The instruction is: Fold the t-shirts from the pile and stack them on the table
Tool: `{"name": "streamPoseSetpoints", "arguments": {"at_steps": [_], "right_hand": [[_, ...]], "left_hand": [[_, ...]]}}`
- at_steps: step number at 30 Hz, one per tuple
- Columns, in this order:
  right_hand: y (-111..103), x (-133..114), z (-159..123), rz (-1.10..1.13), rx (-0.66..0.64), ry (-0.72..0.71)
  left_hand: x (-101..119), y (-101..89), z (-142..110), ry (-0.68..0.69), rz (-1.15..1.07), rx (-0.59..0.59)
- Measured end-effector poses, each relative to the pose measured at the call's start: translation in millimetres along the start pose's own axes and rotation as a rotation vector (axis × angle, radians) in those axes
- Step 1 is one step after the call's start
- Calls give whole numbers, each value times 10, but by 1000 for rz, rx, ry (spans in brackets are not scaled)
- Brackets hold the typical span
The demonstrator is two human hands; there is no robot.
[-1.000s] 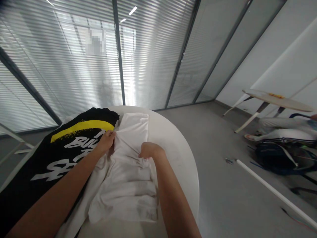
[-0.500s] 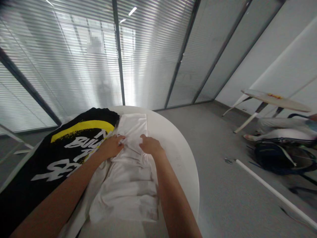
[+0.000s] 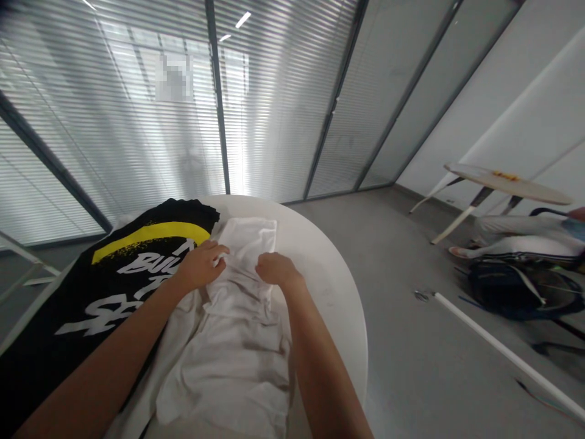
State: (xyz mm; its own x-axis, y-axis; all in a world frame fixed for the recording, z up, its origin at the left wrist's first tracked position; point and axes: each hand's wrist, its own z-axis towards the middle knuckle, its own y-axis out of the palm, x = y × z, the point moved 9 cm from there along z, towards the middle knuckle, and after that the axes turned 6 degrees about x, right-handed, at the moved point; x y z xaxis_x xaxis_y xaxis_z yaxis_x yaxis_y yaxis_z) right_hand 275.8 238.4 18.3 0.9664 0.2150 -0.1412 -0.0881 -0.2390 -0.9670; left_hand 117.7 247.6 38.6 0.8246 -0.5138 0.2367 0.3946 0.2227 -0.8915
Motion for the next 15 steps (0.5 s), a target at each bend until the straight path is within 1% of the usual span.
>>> {"name": "streamPoseSetpoints", "arguments": {"at_steps": [2, 3, 4, 5, 7, 9, 11, 13, 14, 15], "right_hand": [[-78, -62, 38, 24, 153, -67], [-86, -102, 46, 40, 191, -111], [-64, -136, 51, 48, 189, -146], [-24, -164, 53, 44, 161, -173], [69, -200, 42, 1, 65, -205], [149, -229, 5, -56, -49, -234], [204, -270, -52, -83, -160, -275], [217, -305, -97, -64, -232, -293], [200, -314, -101, -50, -234, -287], [164, -315, -87, -39, -204, -272]], "left_hand": [[146, 95, -37, 105, -40, -91], [189, 149, -60, 127, -55, -144], [210, 195, -82, 129, -66, -192], [211, 229, -99, 113, -78, -233], [172, 264, -122, 40, -119, -307], [130, 265, -134, -33, -188, -370], [109, 242, -124, -77, -263, -400], [71, 206, -88, -112, -297, -371], [36, 186, -64, -134, -291, -331], [-6, 165, -41, -151, -270, -278]]}}
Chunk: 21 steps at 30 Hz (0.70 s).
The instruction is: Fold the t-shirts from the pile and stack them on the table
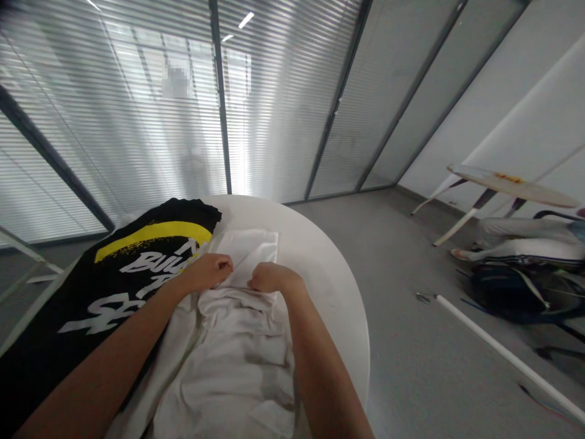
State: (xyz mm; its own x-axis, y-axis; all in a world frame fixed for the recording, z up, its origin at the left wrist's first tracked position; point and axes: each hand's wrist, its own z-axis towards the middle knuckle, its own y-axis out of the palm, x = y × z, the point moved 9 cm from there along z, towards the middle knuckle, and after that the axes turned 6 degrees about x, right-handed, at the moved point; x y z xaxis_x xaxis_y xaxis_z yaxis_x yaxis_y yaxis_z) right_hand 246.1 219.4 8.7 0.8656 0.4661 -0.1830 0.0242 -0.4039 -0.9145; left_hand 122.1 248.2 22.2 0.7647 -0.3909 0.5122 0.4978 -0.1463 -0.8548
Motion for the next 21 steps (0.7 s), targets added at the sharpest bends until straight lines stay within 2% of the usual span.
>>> {"name": "streamPoseSetpoints", "arguments": {"at_steps": [3, 5, 8, 11, 14, 18, 21], "right_hand": [[-178, 67, 44, -14, 219, 74], [-238, 91, 72, -37, 342, 75], [-132, 89, 120, -70, 304, 14], [-34, 177, 102, -77, 190, 56], [-53, 231, 42, -56, 139, 70], [-155, 332, 6, 17, 222, 150], [-217, 472, -14, 43, 383, 316]], "left_hand": [[-44, -45, 35, 61, 84, 146], [-65, 24, 39, 135, 129, 146], [-186, 97, 49, 131, 213, 133], [-285, 84, 71, 83, 279, 147], [-327, 72, 91, 43, 284, 150], [-416, -48, 77, -71, 309, 328], [-490, -12, 86, -113, 297, 341]]}}
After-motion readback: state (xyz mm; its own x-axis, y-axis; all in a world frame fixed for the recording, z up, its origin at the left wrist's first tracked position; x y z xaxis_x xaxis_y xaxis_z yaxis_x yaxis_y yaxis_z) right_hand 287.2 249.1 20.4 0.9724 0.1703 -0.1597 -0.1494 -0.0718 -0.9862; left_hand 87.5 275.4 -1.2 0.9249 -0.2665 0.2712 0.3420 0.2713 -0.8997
